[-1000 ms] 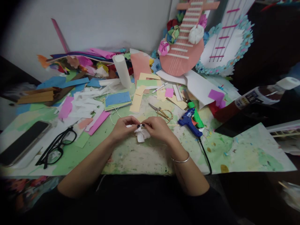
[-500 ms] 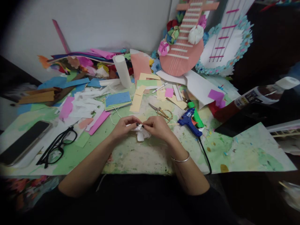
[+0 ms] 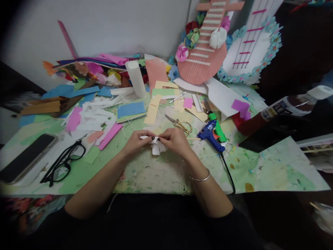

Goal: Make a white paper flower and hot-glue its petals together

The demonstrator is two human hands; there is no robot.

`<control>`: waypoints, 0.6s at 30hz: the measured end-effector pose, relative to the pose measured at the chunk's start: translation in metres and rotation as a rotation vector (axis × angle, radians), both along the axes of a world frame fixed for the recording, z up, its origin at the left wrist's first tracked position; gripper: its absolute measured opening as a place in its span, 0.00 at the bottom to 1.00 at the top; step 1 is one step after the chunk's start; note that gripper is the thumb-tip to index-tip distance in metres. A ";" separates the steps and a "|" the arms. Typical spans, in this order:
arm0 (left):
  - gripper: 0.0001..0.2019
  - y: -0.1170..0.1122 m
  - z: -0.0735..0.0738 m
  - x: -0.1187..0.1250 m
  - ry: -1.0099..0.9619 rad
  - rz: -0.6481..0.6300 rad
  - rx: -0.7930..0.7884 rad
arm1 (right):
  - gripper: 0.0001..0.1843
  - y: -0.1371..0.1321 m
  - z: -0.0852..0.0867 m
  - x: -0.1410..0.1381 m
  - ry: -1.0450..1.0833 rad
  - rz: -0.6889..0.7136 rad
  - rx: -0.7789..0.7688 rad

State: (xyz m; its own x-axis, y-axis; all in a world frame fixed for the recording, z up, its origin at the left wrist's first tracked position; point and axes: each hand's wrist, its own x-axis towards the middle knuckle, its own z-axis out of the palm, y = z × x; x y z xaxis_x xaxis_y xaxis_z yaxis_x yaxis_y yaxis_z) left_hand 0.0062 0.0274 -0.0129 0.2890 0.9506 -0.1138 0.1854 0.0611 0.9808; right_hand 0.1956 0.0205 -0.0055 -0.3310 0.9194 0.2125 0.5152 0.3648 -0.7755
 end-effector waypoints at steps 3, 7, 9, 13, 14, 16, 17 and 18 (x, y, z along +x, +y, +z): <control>0.10 0.000 -0.002 -0.001 0.002 0.004 -0.003 | 0.11 -0.001 0.002 -0.002 -0.046 -0.007 0.018; 0.10 0.001 -0.005 -0.003 0.013 -0.005 -0.010 | 0.11 -0.002 0.002 -0.003 -0.105 -0.008 0.040; 0.11 0.002 -0.006 -0.002 0.008 -0.010 -0.024 | 0.11 -0.001 0.001 -0.002 -0.120 -0.010 0.049; 0.12 0.001 -0.007 -0.001 -0.005 -0.010 -0.035 | 0.12 0.000 0.001 0.000 -0.144 0.034 0.044; 0.12 0.001 -0.007 -0.001 0.001 -0.014 -0.028 | 0.13 0.000 0.002 0.000 -0.158 0.054 0.042; 0.12 0.000 -0.007 -0.001 0.015 -0.028 -0.005 | 0.14 0.001 0.003 0.000 -0.191 0.092 0.044; 0.12 0.000 -0.008 -0.001 0.019 -0.035 0.004 | 0.14 0.001 0.004 0.001 -0.209 0.107 0.045; 0.12 0.000 -0.008 -0.002 0.019 -0.041 0.009 | 0.14 0.001 0.005 0.001 -0.223 0.118 0.042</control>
State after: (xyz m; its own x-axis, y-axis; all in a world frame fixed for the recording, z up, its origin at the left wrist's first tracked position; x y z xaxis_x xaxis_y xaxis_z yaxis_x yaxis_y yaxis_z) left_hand 0.0044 0.0271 -0.0212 0.3253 0.9391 -0.1108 0.2064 0.0439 0.9775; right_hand 0.1964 0.0213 -0.0009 -0.4783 0.8637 0.1591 0.6240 0.4617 -0.6304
